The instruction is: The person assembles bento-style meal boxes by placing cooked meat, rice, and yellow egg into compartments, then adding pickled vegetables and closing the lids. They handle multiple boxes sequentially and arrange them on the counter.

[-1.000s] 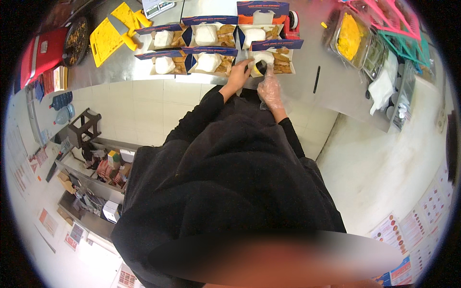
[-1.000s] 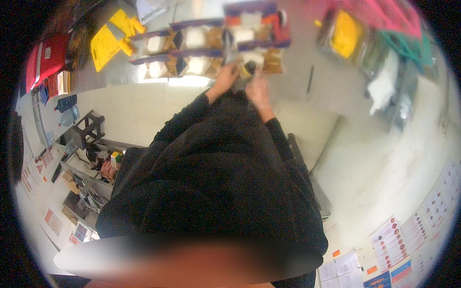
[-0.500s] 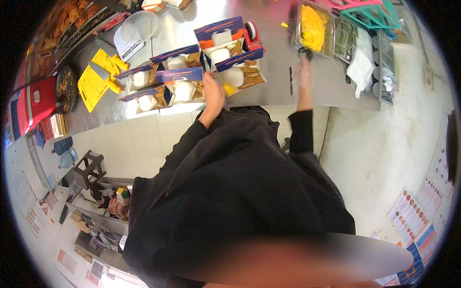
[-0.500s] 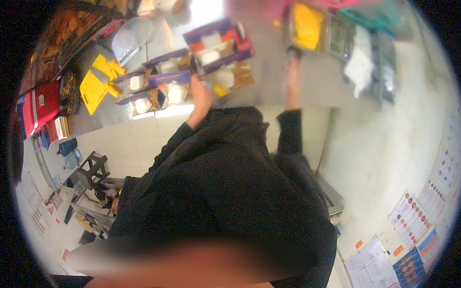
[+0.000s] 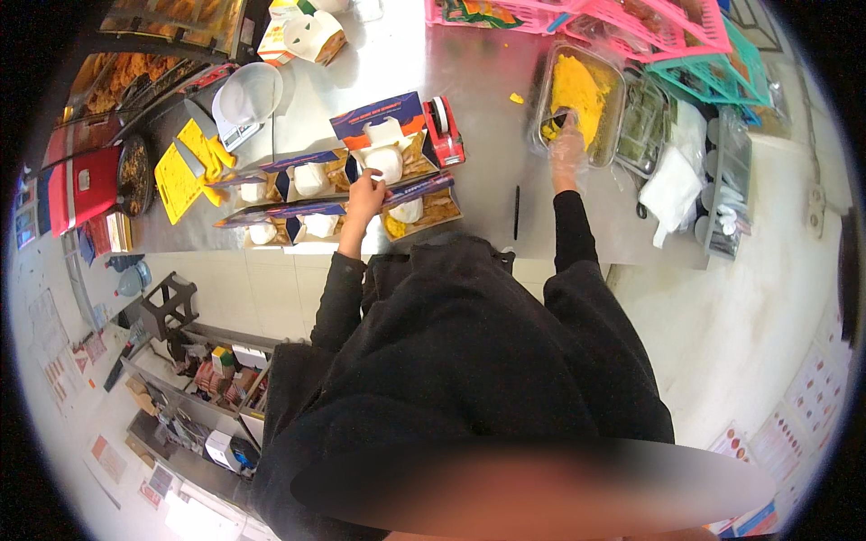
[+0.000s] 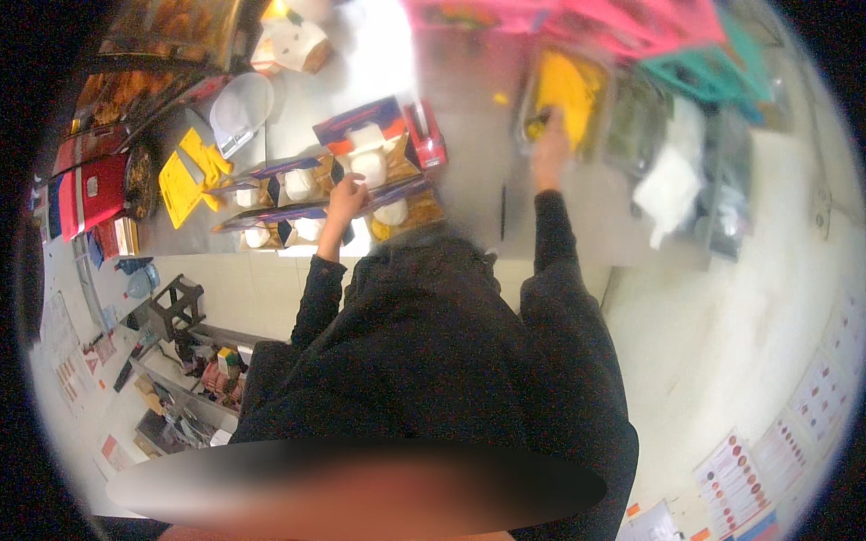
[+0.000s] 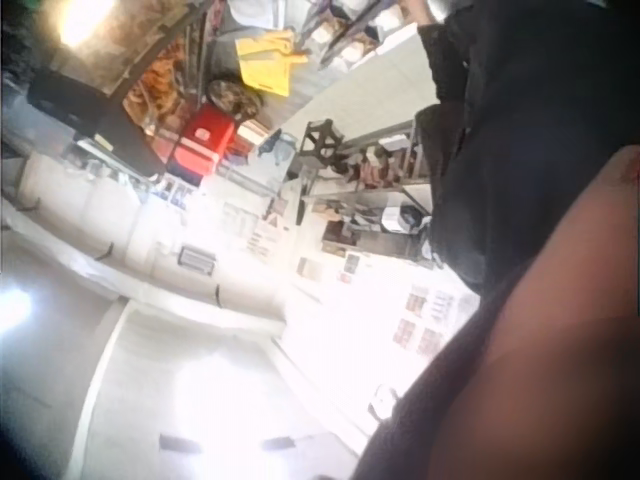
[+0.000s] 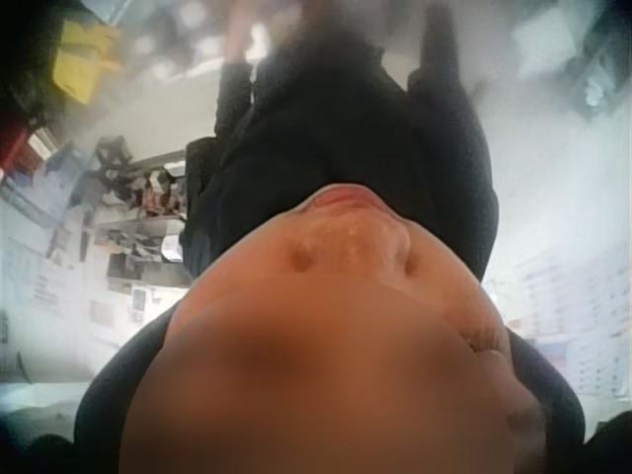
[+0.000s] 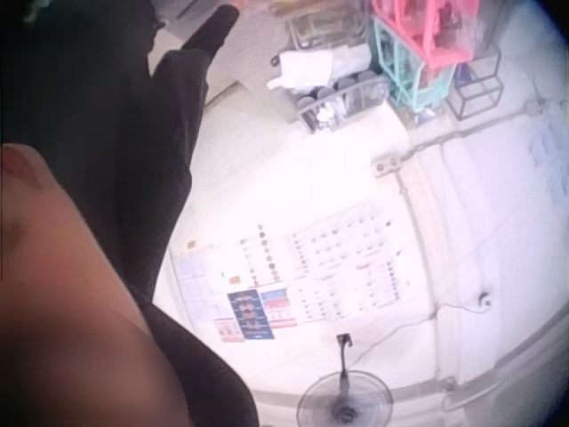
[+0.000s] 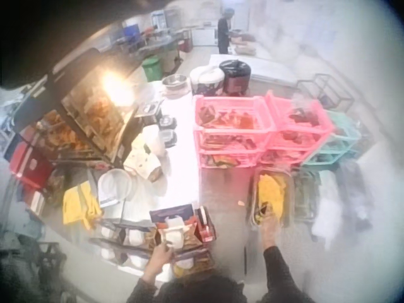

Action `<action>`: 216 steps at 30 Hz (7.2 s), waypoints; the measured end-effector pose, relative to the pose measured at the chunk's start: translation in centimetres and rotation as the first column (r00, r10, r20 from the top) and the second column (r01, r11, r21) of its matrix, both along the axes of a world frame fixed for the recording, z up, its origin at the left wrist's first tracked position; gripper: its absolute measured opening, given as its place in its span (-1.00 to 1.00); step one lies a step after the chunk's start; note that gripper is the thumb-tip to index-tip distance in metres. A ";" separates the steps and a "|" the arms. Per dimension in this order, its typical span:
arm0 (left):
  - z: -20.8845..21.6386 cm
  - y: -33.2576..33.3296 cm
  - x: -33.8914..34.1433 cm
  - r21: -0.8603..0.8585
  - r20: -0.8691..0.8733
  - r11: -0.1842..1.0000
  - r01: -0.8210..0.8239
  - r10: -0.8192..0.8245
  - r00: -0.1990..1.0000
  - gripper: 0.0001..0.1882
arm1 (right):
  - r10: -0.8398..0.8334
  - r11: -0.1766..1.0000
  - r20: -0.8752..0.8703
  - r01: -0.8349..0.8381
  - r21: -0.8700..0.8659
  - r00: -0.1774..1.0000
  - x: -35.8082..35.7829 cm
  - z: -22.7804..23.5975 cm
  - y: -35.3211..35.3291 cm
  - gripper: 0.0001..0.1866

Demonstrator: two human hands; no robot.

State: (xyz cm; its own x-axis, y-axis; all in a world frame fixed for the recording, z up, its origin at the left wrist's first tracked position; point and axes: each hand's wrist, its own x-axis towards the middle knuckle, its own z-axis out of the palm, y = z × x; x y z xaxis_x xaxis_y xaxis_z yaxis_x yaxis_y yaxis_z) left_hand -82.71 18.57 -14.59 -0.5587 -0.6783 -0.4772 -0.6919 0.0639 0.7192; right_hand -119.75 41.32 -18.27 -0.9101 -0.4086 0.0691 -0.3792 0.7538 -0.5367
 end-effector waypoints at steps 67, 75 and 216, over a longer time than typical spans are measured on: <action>-3.8 1.7 1.5 -0.430 -0.148 0.821 -0.375 0.345 0.927 -0.69 | 0.520 0.851 0.381 -0.423 -0.312 0.764 20.3 6.8 -15.9 -0.27; -5.3 -1.1 1.3 -0.160 -0.083 0.749 -0.643 0.639 0.765 -0.67 | -0.069 0.996 -0.047 0.066 -0.066 0.997 2.6 7.6 0.3 -0.55; -4.4 -6.8 23.9 -0.458 -0.282 0.868 -0.190 0.060 0.957 -0.80 | 0.593 0.699 0.465 -0.707 0.108 0.658 48.0 2.9 -17.8 -0.32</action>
State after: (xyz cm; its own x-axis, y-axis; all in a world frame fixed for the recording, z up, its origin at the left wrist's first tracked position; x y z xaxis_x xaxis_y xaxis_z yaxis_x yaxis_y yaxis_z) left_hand -58.79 11.77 -19.04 -0.5099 -0.8577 0.0661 -0.5184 0.3677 0.7721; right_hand -71.78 23.54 -15.40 -0.3277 -0.8528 -0.4066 -0.6418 0.5168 -0.5666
